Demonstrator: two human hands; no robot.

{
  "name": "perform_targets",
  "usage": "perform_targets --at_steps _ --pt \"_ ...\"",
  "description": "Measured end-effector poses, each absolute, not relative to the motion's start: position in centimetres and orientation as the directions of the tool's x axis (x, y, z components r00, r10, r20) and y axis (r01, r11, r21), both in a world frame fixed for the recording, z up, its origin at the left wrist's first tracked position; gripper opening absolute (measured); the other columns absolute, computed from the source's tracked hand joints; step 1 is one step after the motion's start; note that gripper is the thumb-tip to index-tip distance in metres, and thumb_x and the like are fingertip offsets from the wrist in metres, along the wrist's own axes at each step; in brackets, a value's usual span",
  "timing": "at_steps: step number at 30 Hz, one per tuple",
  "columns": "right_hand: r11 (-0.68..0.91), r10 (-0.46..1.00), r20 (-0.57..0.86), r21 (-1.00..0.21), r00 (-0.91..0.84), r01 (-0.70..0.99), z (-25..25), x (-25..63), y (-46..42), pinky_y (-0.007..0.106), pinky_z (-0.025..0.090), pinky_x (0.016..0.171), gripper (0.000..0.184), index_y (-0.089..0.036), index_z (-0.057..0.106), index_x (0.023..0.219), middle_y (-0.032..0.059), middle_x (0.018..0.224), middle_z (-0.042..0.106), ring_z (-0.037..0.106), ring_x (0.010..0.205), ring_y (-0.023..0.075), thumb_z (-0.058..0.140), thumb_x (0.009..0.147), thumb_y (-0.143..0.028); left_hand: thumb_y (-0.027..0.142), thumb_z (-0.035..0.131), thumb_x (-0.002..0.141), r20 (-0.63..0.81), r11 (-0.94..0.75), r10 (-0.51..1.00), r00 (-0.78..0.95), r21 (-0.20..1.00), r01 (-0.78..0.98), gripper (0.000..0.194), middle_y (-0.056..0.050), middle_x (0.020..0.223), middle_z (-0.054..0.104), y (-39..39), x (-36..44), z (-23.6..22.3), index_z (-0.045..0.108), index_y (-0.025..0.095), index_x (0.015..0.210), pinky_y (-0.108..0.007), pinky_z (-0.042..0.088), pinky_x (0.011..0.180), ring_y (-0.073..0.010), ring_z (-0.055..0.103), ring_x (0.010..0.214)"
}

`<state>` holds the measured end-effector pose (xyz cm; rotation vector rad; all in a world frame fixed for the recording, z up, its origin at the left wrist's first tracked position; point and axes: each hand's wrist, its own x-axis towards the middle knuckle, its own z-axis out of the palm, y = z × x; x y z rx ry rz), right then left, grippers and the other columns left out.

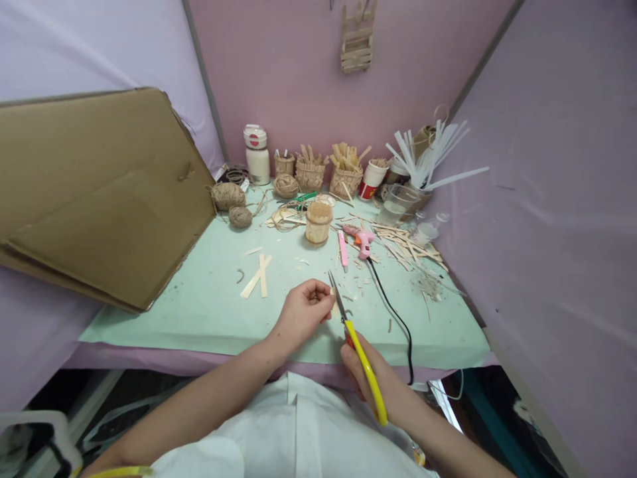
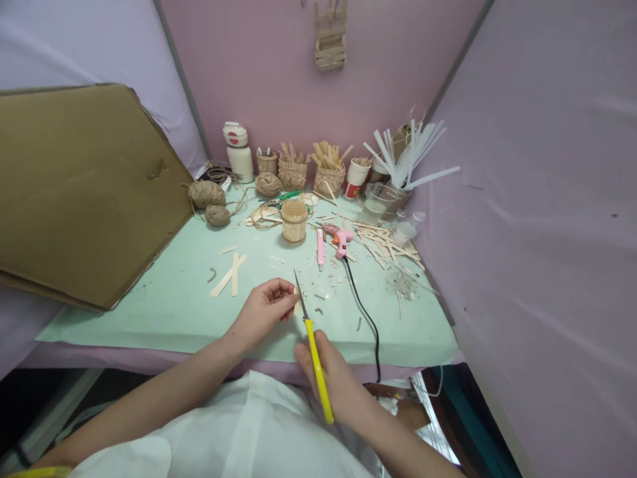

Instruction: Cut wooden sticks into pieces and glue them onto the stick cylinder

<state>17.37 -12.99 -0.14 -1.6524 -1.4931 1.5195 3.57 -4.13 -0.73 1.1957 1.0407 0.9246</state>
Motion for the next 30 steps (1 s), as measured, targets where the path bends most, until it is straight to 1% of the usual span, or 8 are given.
perform_targets --at_steps 7,12,18,22,27,30 --pt "-0.302 0.905 -0.387 -0.878 -0.178 0.371 -0.7 17.4 -13.0 0.024 0.032 0.048 0.041 -0.022 0.036 0.079 -0.0064 0.058 0.036 0.034 0.052 0.0101 0.034 0.086 -0.062 0.032 0.059 0.073 -0.159 0.171 0.946 0.283 0.985 -0.020 0.016 0.004 0.052 0.052 -4.2 3.5 -0.5 0.055 0.016 0.076 -0.020 0.038 0.050 -0.0082 0.046 0.048" --pt "-0.310 0.900 -0.398 -0.871 -0.177 0.381 -0.7 17.6 -12.9 0.024 0.032 0.047 0.044 -0.022 0.035 0.076 -0.0058 0.058 0.036 0.035 0.052 0.0102 0.034 0.083 -0.065 0.030 0.059 0.072 -0.176 0.195 0.940 0.292 0.980 -0.037 0.015 0.004 0.051 0.051 -4.2 3.5 -0.5 0.055 0.016 0.075 -0.020 0.036 0.049 -0.0077 0.045 0.047" --pt "-0.302 0.898 -0.396 -0.870 -0.190 0.389 -0.5 17.7 -13.2 0.024 0.029 0.045 0.045 -0.022 0.035 0.075 -0.0060 0.057 0.036 0.031 0.049 0.0090 0.030 0.085 -0.065 0.029 0.058 0.071 -0.183 0.203 0.936 0.302 0.978 -0.039 0.014 0.005 0.051 0.050 -4.1 3.3 -0.5 0.056 0.016 0.074 -0.020 0.034 0.049 -0.0075 0.044 0.047" --pt "-0.274 0.914 -0.366 -0.874 -0.174 0.401 -0.8 18.0 -13.1 0.023 0.028 0.044 0.045 -0.022 0.035 0.074 -0.0060 0.057 0.035 0.030 0.049 0.0089 0.032 0.084 -0.066 0.029 0.058 0.069 -0.185 0.205 0.932 0.313 0.978 -0.031 0.014 0.004 0.052 0.050 -4.0 3.2 -0.3 0.057 0.015 0.074 -0.020 0.034 0.049 -0.0077 0.044 0.047" --pt "-0.321 0.881 -0.411 -0.883 -0.234 0.344 -1.4 18.5 -13.0 0.021 0.026 0.042 0.042 -0.021 0.035 0.069 -0.0065 0.054 0.033 0.029 0.046 0.0079 0.030 0.088 -0.059 0.028 0.059 0.068 -0.206 0.231 0.922 0.329 0.972 -0.040 0.014 0.005 0.051 0.049 -4.0 3.2 -0.1 0.057 0.015 0.074 -0.020 0.033 0.048 -0.0073 0.043 0.047" --pt "-0.344 0.878 -0.427 -0.878 -0.219 0.334 -1.8 18.7 -13.2 0.020 0.024 0.041 0.037 -0.021 0.036 0.072 -0.0076 0.055 0.032 0.027 0.044 0.0068 0.039 0.087 -0.055 0.026 0.059 0.067 -0.216 0.242 0.914 0.343 0.970 -0.034 0.013 0.005 0.051 0.049 -4.0 3.0 -0.1 0.058 0.015 0.074 -0.020 0.032 0.048 -0.0073 0.043 0.047"
